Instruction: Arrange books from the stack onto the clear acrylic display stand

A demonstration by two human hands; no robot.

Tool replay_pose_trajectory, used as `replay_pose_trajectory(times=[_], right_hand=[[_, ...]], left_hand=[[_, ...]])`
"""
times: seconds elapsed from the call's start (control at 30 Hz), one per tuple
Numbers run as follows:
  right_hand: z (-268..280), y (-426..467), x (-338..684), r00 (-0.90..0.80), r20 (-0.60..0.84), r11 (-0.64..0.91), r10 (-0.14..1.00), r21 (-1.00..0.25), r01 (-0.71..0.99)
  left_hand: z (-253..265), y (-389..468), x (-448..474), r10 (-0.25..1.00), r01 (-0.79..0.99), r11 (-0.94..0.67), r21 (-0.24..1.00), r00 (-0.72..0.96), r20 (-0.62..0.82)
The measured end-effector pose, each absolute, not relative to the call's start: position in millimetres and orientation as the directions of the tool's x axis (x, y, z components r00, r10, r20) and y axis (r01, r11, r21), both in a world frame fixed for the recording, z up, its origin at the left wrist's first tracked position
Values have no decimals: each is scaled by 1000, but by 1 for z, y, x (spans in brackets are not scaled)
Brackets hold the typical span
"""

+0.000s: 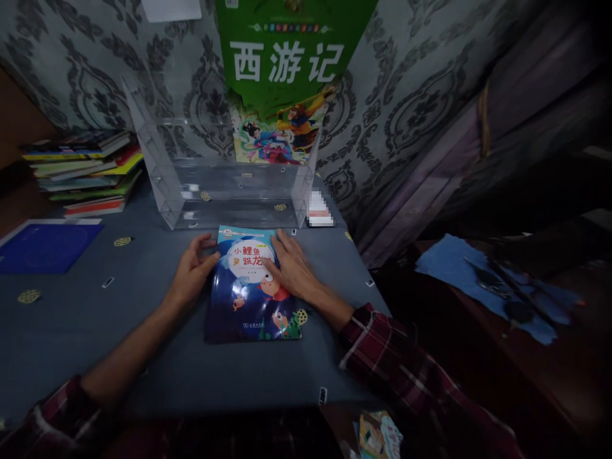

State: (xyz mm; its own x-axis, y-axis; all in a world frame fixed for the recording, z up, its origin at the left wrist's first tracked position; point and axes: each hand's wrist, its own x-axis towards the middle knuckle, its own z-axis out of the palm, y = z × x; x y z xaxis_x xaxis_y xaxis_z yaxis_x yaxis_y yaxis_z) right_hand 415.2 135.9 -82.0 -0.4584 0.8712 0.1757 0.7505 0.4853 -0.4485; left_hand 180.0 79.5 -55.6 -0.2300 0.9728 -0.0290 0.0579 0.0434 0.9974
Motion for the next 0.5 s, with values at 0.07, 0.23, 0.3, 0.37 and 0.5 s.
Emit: replay_pose_trajectory(times=[0.07,0.23,0.3,0.37,0.5], right_hand=[[-82,135,417,-469,171,490,866,-471,733],[-81,131,421,-468,172,473,867,-580,663],[-80,129,422,-433,173,435,884,-644,629],[-80,127,421,-359,187,377,914,-716,587],[-76,122,414,-172,158,203,972,-935,291]], left_hand=[[-53,79,184,948,-202,154,967,-246,-202],[-43,73,193,929,-463,347,816,54,-365],[-40,71,195,934,-515,334,790,64,-352],[-40,71,195,939,-555,307,773,43,-341],[-42,71,193,944,-569,276,775,10,-329]])
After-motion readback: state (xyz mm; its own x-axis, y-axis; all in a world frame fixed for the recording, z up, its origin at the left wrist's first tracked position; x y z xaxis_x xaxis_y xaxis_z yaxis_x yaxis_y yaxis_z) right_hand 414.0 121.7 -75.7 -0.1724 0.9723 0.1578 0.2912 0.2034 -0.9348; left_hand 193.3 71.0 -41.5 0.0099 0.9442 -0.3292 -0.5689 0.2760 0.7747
